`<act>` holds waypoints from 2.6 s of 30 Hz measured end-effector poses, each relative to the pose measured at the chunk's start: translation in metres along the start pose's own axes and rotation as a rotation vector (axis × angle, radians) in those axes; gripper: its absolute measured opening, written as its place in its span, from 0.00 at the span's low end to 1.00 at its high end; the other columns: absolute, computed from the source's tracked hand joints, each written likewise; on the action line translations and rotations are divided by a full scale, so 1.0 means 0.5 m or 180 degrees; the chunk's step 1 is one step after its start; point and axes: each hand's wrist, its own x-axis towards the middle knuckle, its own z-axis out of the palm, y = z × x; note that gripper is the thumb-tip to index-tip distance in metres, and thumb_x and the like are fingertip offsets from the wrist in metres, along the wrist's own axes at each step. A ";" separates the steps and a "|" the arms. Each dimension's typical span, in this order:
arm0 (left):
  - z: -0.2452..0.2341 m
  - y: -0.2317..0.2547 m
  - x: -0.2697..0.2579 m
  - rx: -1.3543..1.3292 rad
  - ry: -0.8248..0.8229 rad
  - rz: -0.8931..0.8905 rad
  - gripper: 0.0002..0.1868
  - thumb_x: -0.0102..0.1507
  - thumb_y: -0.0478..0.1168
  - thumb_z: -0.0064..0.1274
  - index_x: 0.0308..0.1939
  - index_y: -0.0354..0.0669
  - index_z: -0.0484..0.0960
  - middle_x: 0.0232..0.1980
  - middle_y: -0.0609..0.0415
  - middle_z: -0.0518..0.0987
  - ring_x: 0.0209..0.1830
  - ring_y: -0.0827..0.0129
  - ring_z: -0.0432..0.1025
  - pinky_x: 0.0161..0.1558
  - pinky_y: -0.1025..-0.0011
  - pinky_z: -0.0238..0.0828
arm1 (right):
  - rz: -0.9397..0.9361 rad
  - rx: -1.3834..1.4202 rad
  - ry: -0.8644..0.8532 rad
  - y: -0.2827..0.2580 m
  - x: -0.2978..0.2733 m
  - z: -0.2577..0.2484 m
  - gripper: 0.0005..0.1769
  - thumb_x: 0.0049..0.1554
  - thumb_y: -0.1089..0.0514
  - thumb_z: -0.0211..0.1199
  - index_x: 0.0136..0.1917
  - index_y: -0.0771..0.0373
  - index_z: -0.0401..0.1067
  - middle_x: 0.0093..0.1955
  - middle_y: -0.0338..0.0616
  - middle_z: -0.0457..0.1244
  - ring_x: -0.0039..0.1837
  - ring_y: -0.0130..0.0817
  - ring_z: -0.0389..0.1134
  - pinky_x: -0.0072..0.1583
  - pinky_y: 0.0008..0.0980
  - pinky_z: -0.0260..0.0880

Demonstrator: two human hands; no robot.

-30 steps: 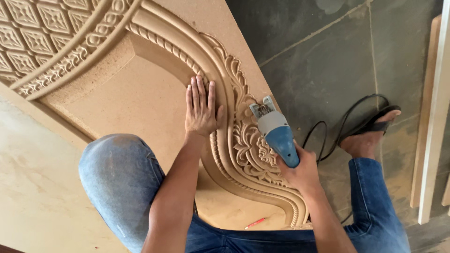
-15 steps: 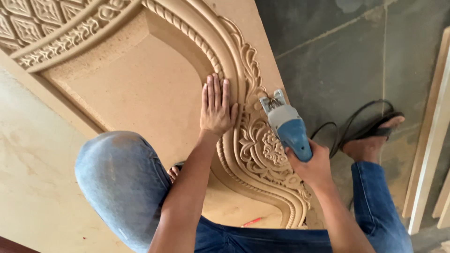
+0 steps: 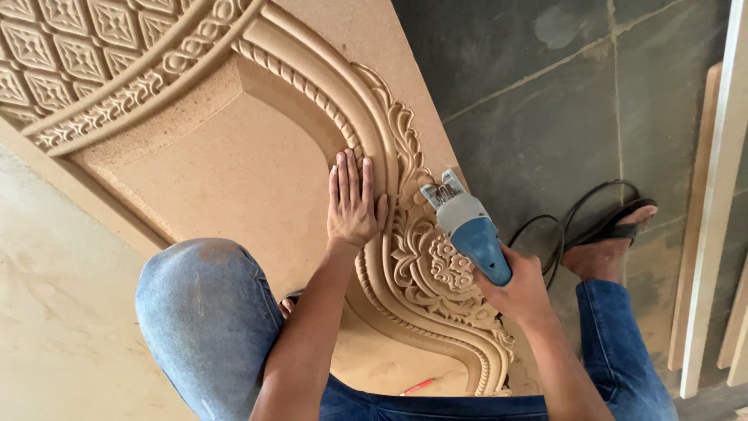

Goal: The person uses a handheld electric carving tool to shape and refine intricate floral and geometric patterns on a large wooden panel. They guide the tool along the carved lines while kneeling on the floor, occasionally adjusting their position to reach different sections of the design.

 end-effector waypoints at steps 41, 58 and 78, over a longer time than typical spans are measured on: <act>-0.037 0.008 0.000 -0.0104 0.0187 -0.0116 0.43 0.69 0.55 0.44 0.81 0.36 0.51 0.84 0.35 0.48 0.85 0.48 0.42 0.82 0.54 0.34 | -0.0604 -0.0724 -0.0475 0.007 0.048 -0.049 0.17 0.50 0.55 0.68 0.48 0.69 0.76 0.30 0.56 0.67 0.33 0.42 0.74 0.39 0.39 0.70; -0.007 0.016 -0.044 -0.0346 0.0213 -0.0260 0.38 0.71 0.53 0.42 0.81 0.39 0.53 0.84 0.41 0.49 0.85 0.53 0.42 0.82 0.55 0.36 | -0.0495 -0.1221 -0.0476 -0.007 0.058 -0.062 0.19 0.49 0.55 0.70 0.51 0.67 0.78 0.35 0.58 0.69 0.37 0.47 0.73 0.44 0.40 0.70; 0.000 0.023 -0.043 -0.0356 0.0296 -0.0342 0.37 0.71 0.53 0.42 0.80 0.41 0.56 0.84 0.42 0.51 0.85 0.54 0.44 0.82 0.57 0.38 | -0.0599 -0.1442 -0.0841 -0.032 0.085 -0.092 0.19 0.44 0.58 0.70 0.49 0.67 0.77 0.35 0.59 0.70 0.37 0.50 0.74 0.45 0.41 0.71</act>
